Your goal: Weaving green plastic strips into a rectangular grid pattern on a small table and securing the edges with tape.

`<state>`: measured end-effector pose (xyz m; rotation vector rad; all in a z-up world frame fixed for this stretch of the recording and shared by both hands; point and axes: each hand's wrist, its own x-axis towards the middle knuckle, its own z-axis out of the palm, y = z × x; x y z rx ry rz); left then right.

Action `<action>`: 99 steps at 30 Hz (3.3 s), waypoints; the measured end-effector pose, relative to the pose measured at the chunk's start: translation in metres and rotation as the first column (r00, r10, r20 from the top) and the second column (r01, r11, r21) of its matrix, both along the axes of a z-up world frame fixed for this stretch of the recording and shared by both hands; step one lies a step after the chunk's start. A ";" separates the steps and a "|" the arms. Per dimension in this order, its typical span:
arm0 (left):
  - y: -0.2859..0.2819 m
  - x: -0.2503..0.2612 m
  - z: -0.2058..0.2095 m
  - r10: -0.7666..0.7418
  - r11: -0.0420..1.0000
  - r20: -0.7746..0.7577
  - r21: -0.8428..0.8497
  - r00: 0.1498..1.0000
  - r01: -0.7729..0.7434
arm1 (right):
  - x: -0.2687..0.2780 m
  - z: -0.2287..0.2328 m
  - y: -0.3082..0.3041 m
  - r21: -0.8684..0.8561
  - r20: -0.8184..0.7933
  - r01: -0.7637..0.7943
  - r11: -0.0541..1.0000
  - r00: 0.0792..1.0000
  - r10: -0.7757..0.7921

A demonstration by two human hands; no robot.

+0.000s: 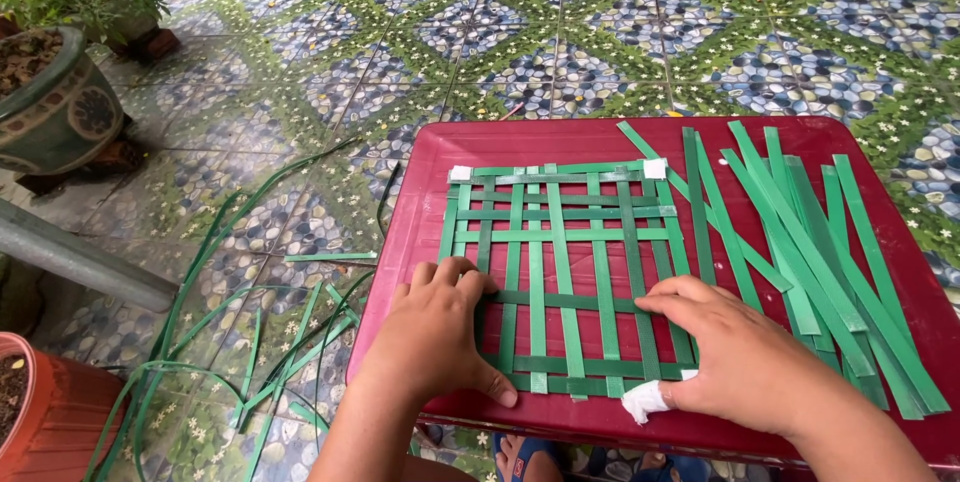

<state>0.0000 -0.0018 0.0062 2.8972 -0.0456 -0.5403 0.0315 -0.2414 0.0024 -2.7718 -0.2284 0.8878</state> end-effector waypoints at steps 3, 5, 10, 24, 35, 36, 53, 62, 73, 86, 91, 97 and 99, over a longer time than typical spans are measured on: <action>-0.001 -0.001 0.005 0.015 1.000 -0.026 -0.019 1.000 -0.016 | 0.000 -0.003 -0.001 -0.004 0.009 -0.007 1.000 1.000 0.007; -0.001 -0.001 0.002 0.012 1.000 -0.024 -0.016 1.000 -0.012 | 0.000 0.000 0.001 -0.008 -0.006 0.001 1.000 1.000 -0.001; -0.001 -0.001 0.004 0.012 0.999 -0.023 -0.048 1.000 -0.013 | 0.001 0.000 0.002 0.003 -0.041 0.007 1.000 0.999 -0.007; -0.002 -0.001 0.003 0.037 0.998 -0.029 -0.045 0.999 -0.038 | 0.001 -0.002 0.003 -0.011 -0.037 0.017 1.000 0.999 -0.018; -0.003 -0.001 0.002 0.047 0.998 -0.031 -0.036 0.998 -0.048 | 0.001 -0.002 0.003 0.007 -0.039 0.032 0.999 0.999 -0.032; -0.003 0.000 0.002 0.045 0.998 -0.028 -0.039 0.999 -0.046 | 0.002 -0.002 0.003 0.007 -0.038 0.034 0.999 0.999 -0.034; 0.013 0.018 -0.023 0.654 0.640 0.051 -0.569 0.754 -0.516 | 0.009 0.014 -0.009 0.318 0.015 0.557 0.768 0.807 -0.591; 0.017 0.029 -0.012 0.676 0.627 -0.110 -0.434 0.728 -0.648 | 0.012 0.007 -0.010 0.363 -0.029 0.564 0.741 0.802 -0.596; 0.022 0.024 -0.013 0.651 0.739 -0.015 -0.217 0.759 -0.638 | 0.016 0.017 -0.011 -0.080 0.097 0.375 0.923 0.925 -0.368; 0.022 0.026 -0.010 0.634 0.752 0.026 -0.251 0.773 -0.609 | 0.032 -0.022 -0.040 -0.095 0.279 0.473 0.876 0.857 -0.433; 0.029 0.024 -0.009 0.663 0.720 0.079 -0.340 0.744 -0.605 | 0.037 -0.036 -0.048 -0.002 0.274 0.567 0.824 0.793 -0.545; 0.019 0.021 -0.010 0.662 0.722 0.095 -0.343 0.743 -0.600 | 0.036 -0.028 -0.041 0.082 0.182 0.612 0.787 0.767 -0.615; 0.014 0.021 -0.014 0.568 0.816 0.286 -0.319 0.772 -0.482 | 0.034 -0.025 -0.041 0.062 0.192 0.605 0.793 0.773 -0.605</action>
